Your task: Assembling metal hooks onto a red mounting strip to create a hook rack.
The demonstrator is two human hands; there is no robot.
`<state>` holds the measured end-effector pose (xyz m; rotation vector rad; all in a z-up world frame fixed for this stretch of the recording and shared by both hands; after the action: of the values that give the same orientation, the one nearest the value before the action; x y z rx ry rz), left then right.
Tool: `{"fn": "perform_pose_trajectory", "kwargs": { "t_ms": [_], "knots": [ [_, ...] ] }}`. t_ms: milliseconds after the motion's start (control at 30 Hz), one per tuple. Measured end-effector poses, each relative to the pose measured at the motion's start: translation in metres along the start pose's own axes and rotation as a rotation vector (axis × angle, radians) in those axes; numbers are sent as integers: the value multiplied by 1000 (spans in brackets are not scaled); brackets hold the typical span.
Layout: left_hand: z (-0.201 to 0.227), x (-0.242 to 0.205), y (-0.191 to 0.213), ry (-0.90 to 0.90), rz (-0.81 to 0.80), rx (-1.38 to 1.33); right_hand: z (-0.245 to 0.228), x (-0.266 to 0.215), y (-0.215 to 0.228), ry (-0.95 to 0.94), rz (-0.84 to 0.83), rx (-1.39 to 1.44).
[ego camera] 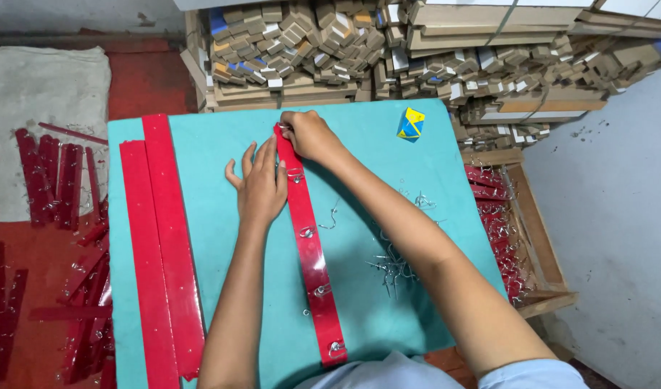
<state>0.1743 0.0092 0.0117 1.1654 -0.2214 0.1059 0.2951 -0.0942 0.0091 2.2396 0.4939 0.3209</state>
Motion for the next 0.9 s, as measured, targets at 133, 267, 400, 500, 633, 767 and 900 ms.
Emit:
{"fn": "perform_pose_trajectory", "kwargs": {
  "t_ms": [133, 267, 400, 500, 633, 767, 900],
  "knots": [
    [-3, -3, 1, 6, 17, -15, 1, -14, 5, 58, 31, 95],
    [-11, 1, -4, -12, 73, -85, -1, -59, 27, -13, 104, 266],
    [-19, -6, -5, 8, 78, -306, -16, -119, 35, -106, 57, 297],
    [-14, -26, 19, 10, 111, -517, -30, -172, 29, -194, -16, 314],
    [8, -73, 44, 49, 85, -598, -65, -230, 26, -287, -98, 360],
    [26, -133, 43, 148, -46, -753, -65, -281, -3, -441, -166, 495],
    [32, -188, 31, 292, -156, -948, -69, -305, -27, -517, -118, 569]
  ]
}}
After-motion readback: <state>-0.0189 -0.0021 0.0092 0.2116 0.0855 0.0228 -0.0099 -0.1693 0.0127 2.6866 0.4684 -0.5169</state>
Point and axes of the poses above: each hand's wrist, its own x-axis towards the middle knuckle, its own y-axis out of the back of the hand, z = x × y, the point moved 9 cm from there along x, towards the middle knuckle, and after that the axes turned 13 degrees about x, right-handed, at the moved point
